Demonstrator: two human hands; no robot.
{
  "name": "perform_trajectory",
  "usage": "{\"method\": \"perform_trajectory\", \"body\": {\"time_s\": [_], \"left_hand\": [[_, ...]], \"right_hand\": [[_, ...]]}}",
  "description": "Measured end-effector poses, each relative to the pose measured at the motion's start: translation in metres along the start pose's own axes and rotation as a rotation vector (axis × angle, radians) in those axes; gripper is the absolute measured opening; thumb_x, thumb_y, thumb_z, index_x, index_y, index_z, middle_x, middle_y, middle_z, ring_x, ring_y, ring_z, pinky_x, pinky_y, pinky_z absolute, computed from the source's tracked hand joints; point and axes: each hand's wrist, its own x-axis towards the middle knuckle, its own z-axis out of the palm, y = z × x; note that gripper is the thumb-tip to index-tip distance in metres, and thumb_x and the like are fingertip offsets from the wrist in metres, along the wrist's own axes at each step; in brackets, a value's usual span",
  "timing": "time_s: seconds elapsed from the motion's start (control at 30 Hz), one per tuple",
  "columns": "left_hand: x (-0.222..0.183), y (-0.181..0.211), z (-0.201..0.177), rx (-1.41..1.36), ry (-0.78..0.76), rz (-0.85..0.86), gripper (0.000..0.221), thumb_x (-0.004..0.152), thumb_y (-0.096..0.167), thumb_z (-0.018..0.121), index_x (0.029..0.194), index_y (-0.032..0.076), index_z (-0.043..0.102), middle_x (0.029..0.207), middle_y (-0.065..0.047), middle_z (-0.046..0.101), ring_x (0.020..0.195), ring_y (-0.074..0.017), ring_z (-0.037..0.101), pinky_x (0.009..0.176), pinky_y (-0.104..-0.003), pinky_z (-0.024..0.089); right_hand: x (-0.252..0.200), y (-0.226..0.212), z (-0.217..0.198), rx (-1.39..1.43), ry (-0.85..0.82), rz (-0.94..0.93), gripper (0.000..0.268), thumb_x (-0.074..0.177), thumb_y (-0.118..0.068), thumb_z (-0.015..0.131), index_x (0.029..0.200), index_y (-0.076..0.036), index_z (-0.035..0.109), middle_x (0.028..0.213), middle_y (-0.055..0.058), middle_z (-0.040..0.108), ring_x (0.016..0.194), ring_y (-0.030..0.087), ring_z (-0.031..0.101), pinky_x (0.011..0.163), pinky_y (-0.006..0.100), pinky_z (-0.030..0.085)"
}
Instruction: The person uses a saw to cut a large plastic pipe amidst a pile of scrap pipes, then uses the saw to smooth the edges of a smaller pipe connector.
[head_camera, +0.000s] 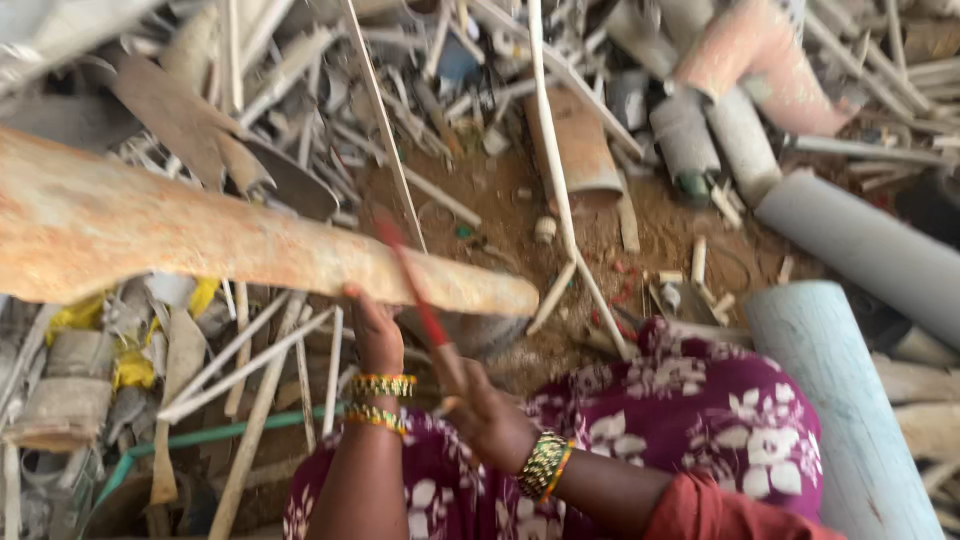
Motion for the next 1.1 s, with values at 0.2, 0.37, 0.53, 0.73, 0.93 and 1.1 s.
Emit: {"method": "perform_trajectory", "body": {"time_s": [0.2,0.37,0.53,0.73,0.93,1.1], "left_hand": [[0.0,0.016,-0.003,-0.321,0.01,-0.275,0.087,0.102,0.059,0.016,0.148,-0.012,0.033,0.139,-0.031,0.045,0.112,-0.034,0.056,0.104,-0.045,0.054],[0.001,0.035,-0.002,-0.006,0.094,-0.178,0.081,0.109,0.056,0.019,0.141,-0.016,0.041,0.131,-0.037,0.052,0.115,-0.0481,0.052,0.107,-0.049,0.042],[0.003,0.049,-0.004,0.044,0.127,-0.036,0.08,0.111,0.056,0.019,0.135,-0.015,0.047,0.134,-0.038,0.055,0.121,-0.0494,0.053,0.104,-0.049,0.041],[-0.004,0.028,0.0,-0.109,0.109,-0.066,0.08,0.113,0.06,0.019,0.126,-0.015,0.043,0.117,-0.027,0.049,0.107,-0.0358,0.05,0.096,-0.045,0.044],[0.001,0.018,-0.001,-0.322,0.003,-0.21,0.075,0.108,0.064,0.018,0.102,-0.006,0.045,0.084,-0.006,0.03,0.074,-0.0173,0.043,0.087,-0.036,0.06],[0.0,0.035,-0.002,-0.268,-0.071,-0.027,0.095,0.099,0.069,0.021,0.148,-0.012,0.019,0.146,-0.024,0.03,0.114,-0.0276,0.062,0.085,-0.043,0.063]], "right_hand": [[0.018,-0.012,-0.016,0.016,0.106,0.373,0.06,0.093,-0.016,0.054,0.149,-0.013,0.033,0.084,0.002,0.061,0.045,0.012,0.056,0.034,0.029,0.052],[0.009,-0.017,-0.025,0.104,-0.042,0.289,0.068,0.106,-0.025,0.049,0.161,-0.012,0.011,0.076,0.009,0.059,0.043,0.011,0.049,0.037,0.024,0.049],[0.026,-0.012,-0.028,-0.037,0.033,0.071,0.07,0.1,-0.021,0.047,0.161,-0.01,0.015,0.085,0.007,0.062,0.046,0.012,0.052,0.036,0.027,0.052],[0.017,-0.019,-0.026,-0.027,-0.025,0.174,0.071,0.102,-0.022,0.052,0.159,-0.007,0.012,0.086,0.008,0.068,0.047,0.012,0.056,0.037,0.026,0.051],[0.028,0.028,-0.007,-0.192,0.208,-0.054,0.057,0.103,-0.017,0.045,0.155,-0.005,0.024,0.09,0.017,0.07,0.048,0.014,0.058,0.034,0.025,0.052],[0.01,0.039,-0.006,0.027,0.11,0.315,0.05,0.104,-0.02,0.047,0.146,-0.003,0.025,0.09,0.018,0.073,0.046,0.016,0.057,0.034,0.026,0.051]]}}
